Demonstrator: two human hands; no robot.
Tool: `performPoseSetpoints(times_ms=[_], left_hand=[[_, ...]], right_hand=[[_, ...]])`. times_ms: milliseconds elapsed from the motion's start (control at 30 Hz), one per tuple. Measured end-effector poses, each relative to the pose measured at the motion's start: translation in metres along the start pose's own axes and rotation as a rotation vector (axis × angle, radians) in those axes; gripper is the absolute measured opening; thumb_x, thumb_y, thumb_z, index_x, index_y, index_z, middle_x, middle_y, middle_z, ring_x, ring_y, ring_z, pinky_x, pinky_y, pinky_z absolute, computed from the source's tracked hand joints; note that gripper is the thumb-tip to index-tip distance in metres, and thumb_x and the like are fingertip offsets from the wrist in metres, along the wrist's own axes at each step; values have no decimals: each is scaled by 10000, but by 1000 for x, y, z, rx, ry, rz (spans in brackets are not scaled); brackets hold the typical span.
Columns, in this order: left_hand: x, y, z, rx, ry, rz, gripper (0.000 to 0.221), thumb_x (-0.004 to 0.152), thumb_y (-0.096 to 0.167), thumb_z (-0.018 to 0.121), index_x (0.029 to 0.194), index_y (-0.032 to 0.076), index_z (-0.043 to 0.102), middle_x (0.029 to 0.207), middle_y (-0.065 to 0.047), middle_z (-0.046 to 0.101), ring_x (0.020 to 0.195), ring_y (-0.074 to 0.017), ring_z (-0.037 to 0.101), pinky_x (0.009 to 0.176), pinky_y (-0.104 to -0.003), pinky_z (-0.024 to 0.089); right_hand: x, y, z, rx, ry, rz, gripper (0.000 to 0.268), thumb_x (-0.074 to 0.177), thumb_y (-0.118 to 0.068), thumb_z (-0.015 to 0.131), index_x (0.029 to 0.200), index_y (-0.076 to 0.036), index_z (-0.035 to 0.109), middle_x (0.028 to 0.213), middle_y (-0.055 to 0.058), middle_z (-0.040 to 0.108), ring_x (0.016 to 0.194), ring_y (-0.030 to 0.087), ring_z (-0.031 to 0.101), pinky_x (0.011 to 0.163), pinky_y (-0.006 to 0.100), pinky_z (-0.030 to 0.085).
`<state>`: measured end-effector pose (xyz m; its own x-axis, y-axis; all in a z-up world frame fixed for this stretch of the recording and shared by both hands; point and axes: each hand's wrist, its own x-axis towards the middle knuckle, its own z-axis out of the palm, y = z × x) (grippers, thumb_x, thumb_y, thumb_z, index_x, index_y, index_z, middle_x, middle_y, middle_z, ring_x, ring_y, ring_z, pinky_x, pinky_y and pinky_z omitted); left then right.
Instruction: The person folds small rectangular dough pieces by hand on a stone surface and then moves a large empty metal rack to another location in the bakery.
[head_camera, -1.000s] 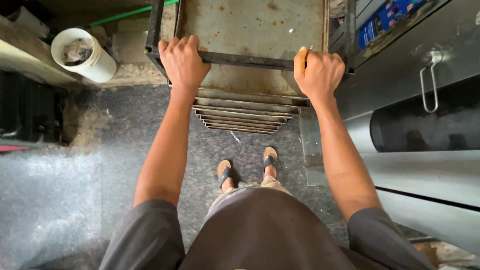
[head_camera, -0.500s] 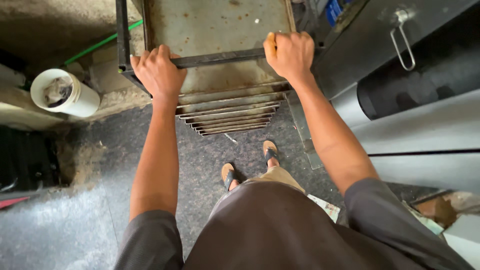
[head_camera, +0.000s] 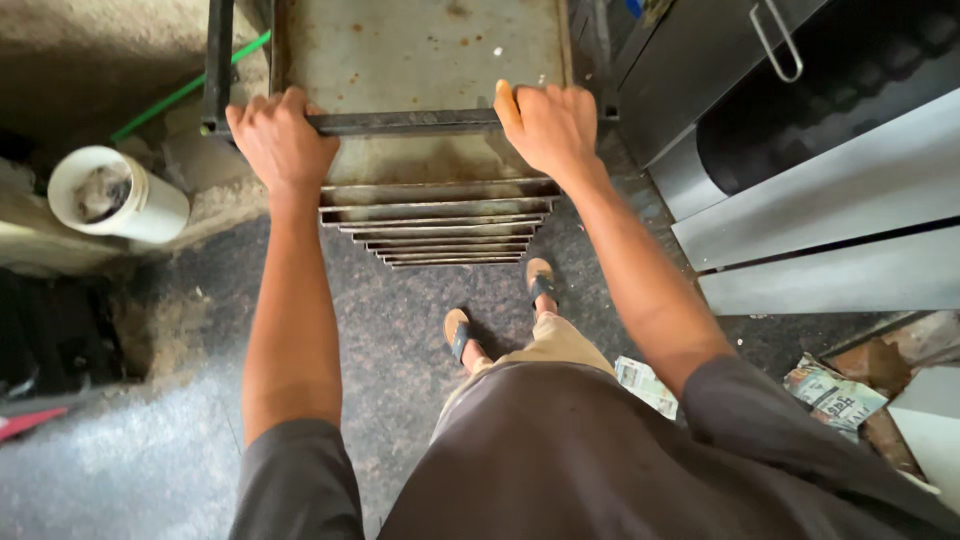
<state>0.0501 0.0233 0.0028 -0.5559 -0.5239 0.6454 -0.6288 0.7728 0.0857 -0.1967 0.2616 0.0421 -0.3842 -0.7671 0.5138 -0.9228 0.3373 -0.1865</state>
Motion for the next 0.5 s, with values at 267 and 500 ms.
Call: performPoseSetpoints(times_ms=[267, 500], left_hand=[[-25, -8, -13, -57, 25, 104, 135, 727, 143, 774, 709, 161, 641, 828, -47, 699, 804, -271, 603, 842, -409, 405], [-56, 50, -31, 44, 52, 30, 109, 758, 124, 719, 710, 135, 622, 744, -72, 668, 825, -278, 604, 872, -410, 427]], right_hand=[[-58, -34, -37, -10, 127, -63, 477, 1025, -330, 641, 599, -115, 628, 487, 127, 593, 391, 323, 571, 413, 440, 442], [-77, 7, -59, 36, 232, -150, 449, 1001, -317, 667, 604, -116, 609, 541, 109, 609, 460, 310, 601, 470, 440, 463]])
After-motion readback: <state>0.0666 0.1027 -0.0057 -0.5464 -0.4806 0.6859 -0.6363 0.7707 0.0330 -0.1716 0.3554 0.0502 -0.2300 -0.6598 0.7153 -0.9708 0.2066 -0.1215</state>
